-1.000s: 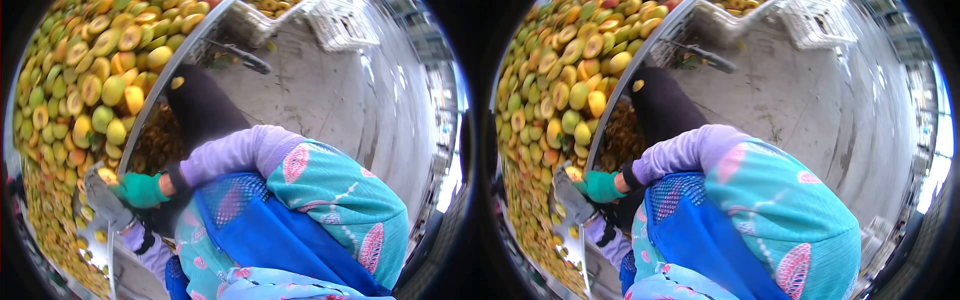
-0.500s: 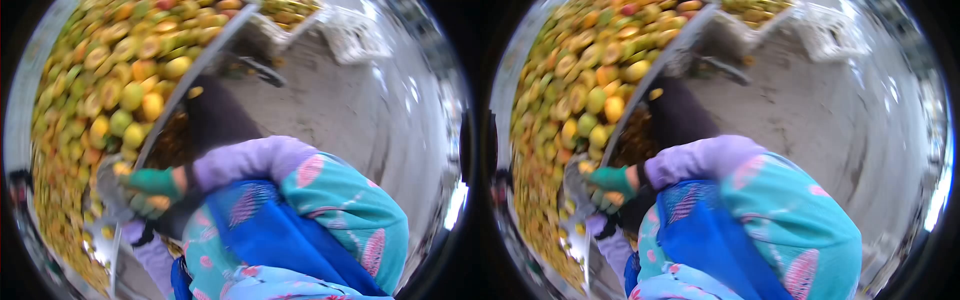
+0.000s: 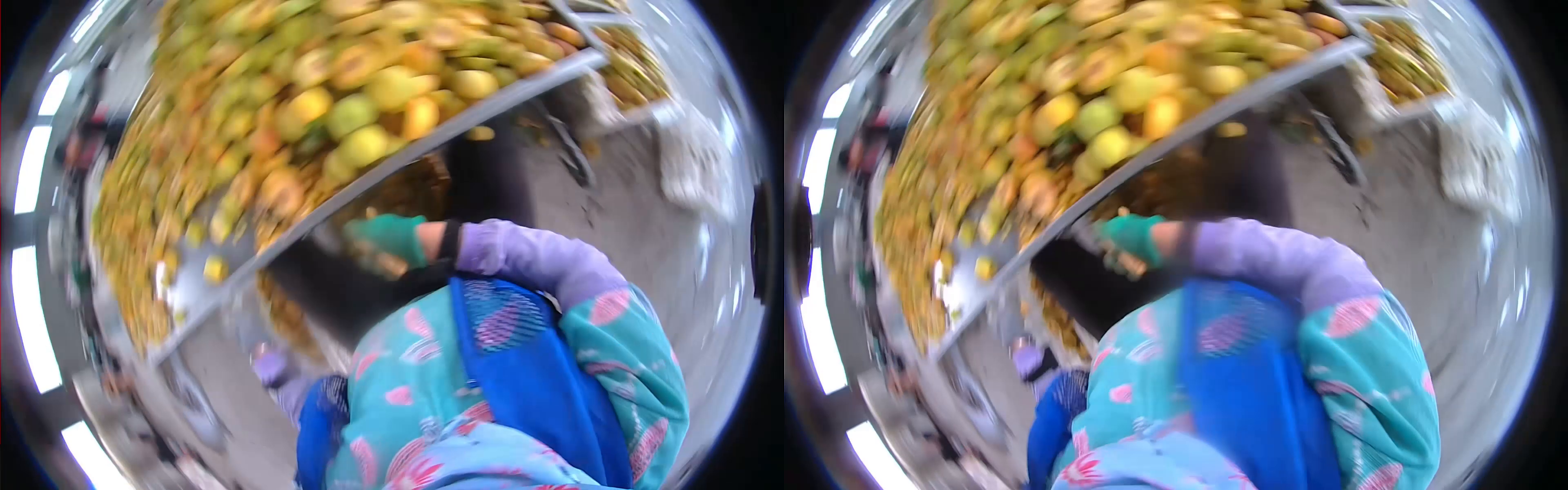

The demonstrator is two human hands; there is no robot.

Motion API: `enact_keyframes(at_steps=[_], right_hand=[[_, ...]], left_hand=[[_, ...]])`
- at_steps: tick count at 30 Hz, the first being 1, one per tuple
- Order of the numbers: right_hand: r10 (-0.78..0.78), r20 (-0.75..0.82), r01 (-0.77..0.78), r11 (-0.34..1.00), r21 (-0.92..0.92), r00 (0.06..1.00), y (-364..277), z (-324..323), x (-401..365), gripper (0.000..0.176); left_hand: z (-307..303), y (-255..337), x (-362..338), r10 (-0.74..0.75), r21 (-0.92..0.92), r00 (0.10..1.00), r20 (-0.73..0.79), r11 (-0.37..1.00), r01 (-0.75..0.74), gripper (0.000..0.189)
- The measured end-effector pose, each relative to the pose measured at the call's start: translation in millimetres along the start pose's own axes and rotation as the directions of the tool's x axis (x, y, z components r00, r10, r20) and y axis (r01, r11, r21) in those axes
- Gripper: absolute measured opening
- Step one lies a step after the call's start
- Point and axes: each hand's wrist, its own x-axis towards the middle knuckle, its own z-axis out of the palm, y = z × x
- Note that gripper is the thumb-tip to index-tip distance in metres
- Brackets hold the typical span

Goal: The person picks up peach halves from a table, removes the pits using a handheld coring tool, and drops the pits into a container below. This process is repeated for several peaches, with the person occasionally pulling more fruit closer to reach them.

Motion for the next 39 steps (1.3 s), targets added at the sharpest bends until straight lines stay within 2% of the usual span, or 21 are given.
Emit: enact_keyframes(at_steps=[1,2,4,6,7,9,12,13,18,20,22,23,24,26,27,28,29,30,31,35,39], right_hand=[[0.040,0.028,-0.041,0.999,0.019,0.999,-7.4,14.3,-7.8,0.033],[-0.323,0.069,0.325,0.872,-0.366,0.944,-13.8,26.1,-42.8,0.033],[-0.556,-0.171,0.485,0.811,-0.328,0.814,-28.2,21.0,-97.3,0.035],[-0.745,-0.286,0.723,0.661,-0.200,0.602,-40.1,-1.5,-170.3,0.036],[-0.821,-0.414,0.847,0.498,-0.187,0.392,-37.4,-10.4,-209.3,0.037],[-0.787,-0.614,0.878,0.331,-0.345,0.055,-29.6,-53.9,-295.2,0.041],[-0.487,-0.813,0.719,0.434,-0.542,-0.319,8.7,-222.3,-362.8,0.035],[-0.354,-0.847,0.603,0.595,-0.531,-0.396,23.6,-268.3,-376.4,0.032],[-0.019,-0.966,0.727,0.655,-0.207,-0.258,39.0,-416.1,-412.2,0.027],[0.057,-0.954,0.754,0.628,-0.195,-0.294,22.2,-458.3,-419.5,0.029],[0.074,-0.916,0.650,0.728,-0.221,-0.394,20.4,-526.5,-428.2,0.026],[-0.164,-0.826,0.189,0.932,-0.309,-0.540,40.7,-578.4,-440.5,0.025],[-0.466,-0.694,-0.279,0.885,-0.373,-0.549,43.4,-592.8,-445.9,0.021],[-0.896,-0.277,-0.707,0.444,-0.551,-0.347,56.2,-613.7,-448.8,0.016],[-0.961,0.100,-0.832,0.167,-0.530,-0.257,64.7,-628.0,-446.1,0.014],[-0.960,-0.041,-0.730,0.238,-0.640,-0.277,63.0,-631.4,-446.1,0.014],[-0.853,-0.362,-0.423,0.506,-0.752,-0.377,64.6,-635.6,-436.8,0.014],[-0.550,-0.731,0.144,0.751,-0.644,-0.405,62.0,-633.5,-424.8,0.016],[-0.303,-0.889,0.515,0.730,-0.448,-0.344,60.6,-633.5,-415.3,0.019],[-0.204,-0.932,0.797,0.483,-0.363,-0.300,56.8,-644.7,-393.1,0.036],[-0.153,-0.977,0.950,0.252,-0.184,-0.149,45.1,-651.9,-392.6,0.015]], left_hand=[[-1.0,-3.5,5.5,0.012,0.098,1.000,0.005,0.995,-0.012,0.033],[0.0,-2.3,10.6,0.020,0.169,1.000,0.012,0.985,-0.022,0.034],[5.2,12.1,18.8,0.013,0.286,1.000,0.011,0.958,-0.016,0.036],[20.0,32.2,22.7,0.030,0.316,1.000,0.001,0.948,-0.029,0.038],[27.3,42.6,22.0,0.047,0.314,0.999,0.011,0.948,-0.048,0.039],[46.4,75.6,18.1,0.127,0.285,0.992,0.025,0.950,-0.129,0.039],[62.8,114.9,10.2,0.134,0.291,0.984,0.121,0.942,-0.164,0.040],[71.5,117.8,8.2,0.154,0.313,0.980,0.123,0.931,-0.186,0.040],[92.6,107.4,8.8,0.201,0.304,0.976,0.079,0.928,-0.216,0.043],[91.5,-24.3,66.7,0.490,0.449,0.852,0.184,0.729,-0.516,0.044],[84.8,62.7,29.6,0.250,0.525,0.954,0.166,0.797,-0.300,0.045],[88.9,106.4,13.4,0.151,0.697,0.942,0.300,0.640,-0.325,0.046],[92.1,148.0,-1.5,0.010,0.825,0.926,0.377,0.450,-0.341,0.046],[72.0,13.9,28.5,0.258,0.895,0.875,0.409,-0.301,-0.329,0.048],[69.9,38.2,20.7,0.151,0.820,0.967,0.207,0.512,-0.255,0.048],[83.6,75.7,11.6,-0.035,0.194,0.993,0.117,0.981,0.011,0.049],[89.8,83.9,8.6,0.004,0.118,0.995,0.103,0.993,-0.017,0.048],[93.9,88.8,6.5,0.045,0.042,0.994,0.099,0.998,-0.050,0.047],[94.9,95.9,5.9,0.080,0.121,0.990,0.117,0.988,-0.094,0.046],[102.6,113.2,-1.1,0.075,0.005,0.993,0.088,0.997,-0.075,0.047],[98.4,99.4,6.4,0.142,0.080,0.985,0.098,0.985,-0.150,0.047]])
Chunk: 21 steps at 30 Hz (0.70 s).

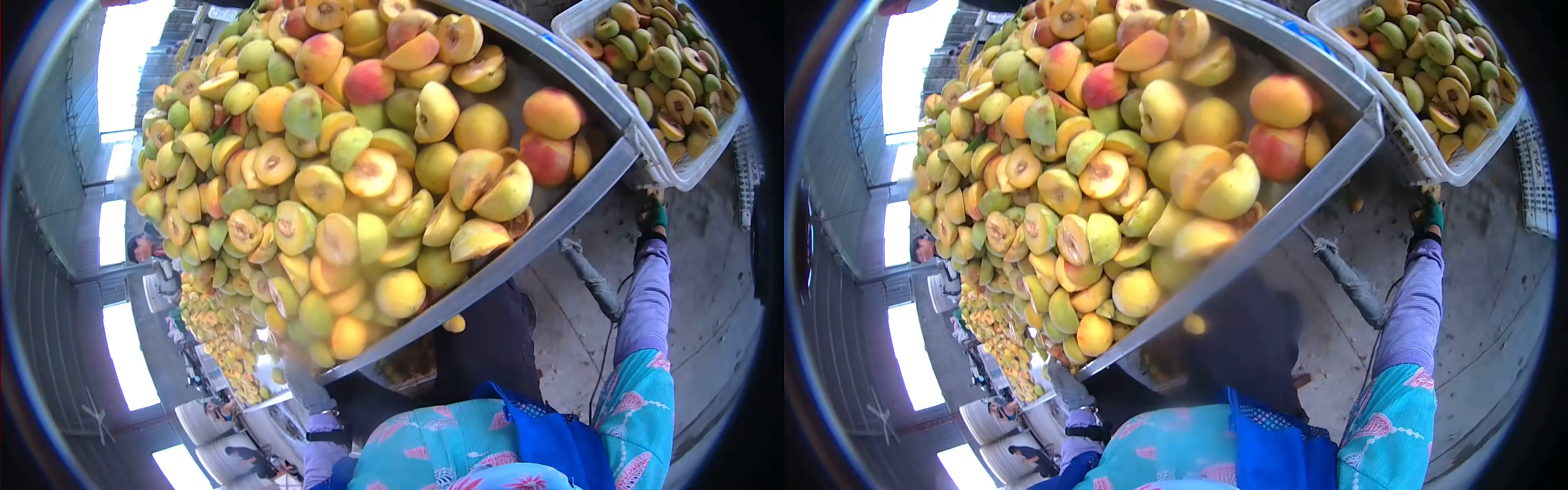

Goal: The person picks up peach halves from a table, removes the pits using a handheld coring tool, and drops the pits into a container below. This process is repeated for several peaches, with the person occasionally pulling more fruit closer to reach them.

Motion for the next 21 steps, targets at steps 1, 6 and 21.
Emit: enact_keyframes(at_steps=[1,6,21], right_hand=[[-0.005,-0.016,0.005,1.000,0.001,1.000,-2.7,8.0,-7.3,0.012],[0.062,-0.019,-0.055,0.969,0.242,0.998,-15.1,1.7,-3.7,0.018],[-0.044,-0.152,0.019,0.986,-0.164,0.987,-24.8,-65.1,-184.9,0.013]], left_hand=[[-0.5,-0.9,-0.7,-0.004,-0.002,1.000,0.014,1.000,0.004,0.047],[3.8,19.3,-5.6,-0.048,-0.013,0.997,-0.067,0.999,0.048,0.050],[-27.8,-199.2,-13.1,0.336,0.787,0.922,0.191,0.510,-0.348,0.042]])
